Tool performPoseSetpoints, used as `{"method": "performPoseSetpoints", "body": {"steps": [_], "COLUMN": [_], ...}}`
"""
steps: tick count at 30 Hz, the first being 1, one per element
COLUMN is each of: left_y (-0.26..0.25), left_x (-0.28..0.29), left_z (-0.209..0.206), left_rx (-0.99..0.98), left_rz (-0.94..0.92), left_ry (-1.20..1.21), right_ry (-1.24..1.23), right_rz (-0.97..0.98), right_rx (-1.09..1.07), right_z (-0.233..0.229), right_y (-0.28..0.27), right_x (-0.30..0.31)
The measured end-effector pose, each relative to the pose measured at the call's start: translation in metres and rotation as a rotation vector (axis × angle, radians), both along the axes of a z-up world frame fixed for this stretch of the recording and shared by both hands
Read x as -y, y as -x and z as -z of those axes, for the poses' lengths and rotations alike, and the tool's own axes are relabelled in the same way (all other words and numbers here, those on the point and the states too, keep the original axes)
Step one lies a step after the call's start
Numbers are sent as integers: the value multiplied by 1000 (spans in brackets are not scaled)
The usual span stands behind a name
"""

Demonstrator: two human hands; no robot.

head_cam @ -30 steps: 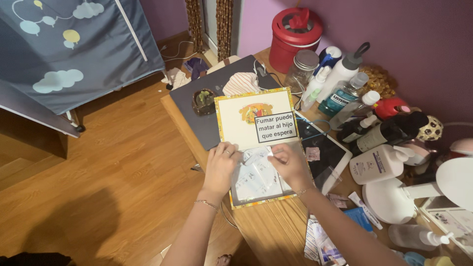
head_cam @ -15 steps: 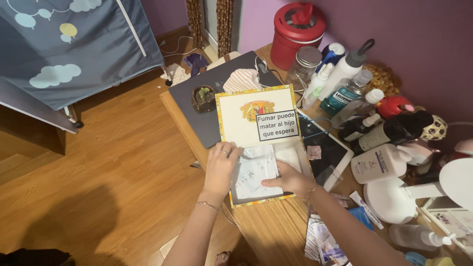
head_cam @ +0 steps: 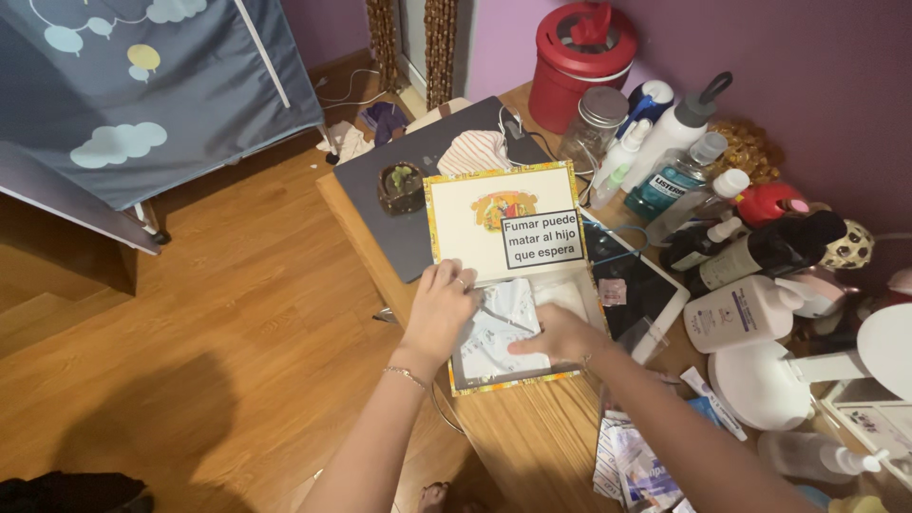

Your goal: The person organizes various medicines and medical supplies on a cluttered wooden table. They handle blister packs, small boxes, and sachets, placing them into a decorative box with a warning label. The person also briefly reaches into a nearby shelf to retrieve additional items.

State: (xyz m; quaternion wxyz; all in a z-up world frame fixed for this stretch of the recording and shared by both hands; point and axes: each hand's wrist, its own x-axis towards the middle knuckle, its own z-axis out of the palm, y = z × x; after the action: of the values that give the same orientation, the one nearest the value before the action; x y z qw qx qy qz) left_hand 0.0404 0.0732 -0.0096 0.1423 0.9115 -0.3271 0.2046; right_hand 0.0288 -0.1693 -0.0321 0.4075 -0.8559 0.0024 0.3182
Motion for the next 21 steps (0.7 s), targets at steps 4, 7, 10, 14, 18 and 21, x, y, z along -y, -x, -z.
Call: {"method": "performPoseSetpoints", "body": {"steps": [4,7,10,14,18,21], "left_y": [-1,0,0,7,23,40], "left_x": [0,2,0,-6,-17,-17], "left_z": [-2,-2,-3,-5,-6,-7], "left_rx": [38,17,3,-84,-286,-255], "left_rz": [1,-7,-26,-18,99,83], "left_ry": [-47,-97,-137,-77,358,512], "right_ry": [278,277,200,99,60,49], "right_rz": [33,85,9,4,83,120], "right_rx": [289,696,925,883,830,802], "right_z": [-32,-46,-57,-46,-19,-4], "right_y": [-7,-6,10,19,15,16], "right_x": [-7,-18,-24,-27,-29,-27]}}
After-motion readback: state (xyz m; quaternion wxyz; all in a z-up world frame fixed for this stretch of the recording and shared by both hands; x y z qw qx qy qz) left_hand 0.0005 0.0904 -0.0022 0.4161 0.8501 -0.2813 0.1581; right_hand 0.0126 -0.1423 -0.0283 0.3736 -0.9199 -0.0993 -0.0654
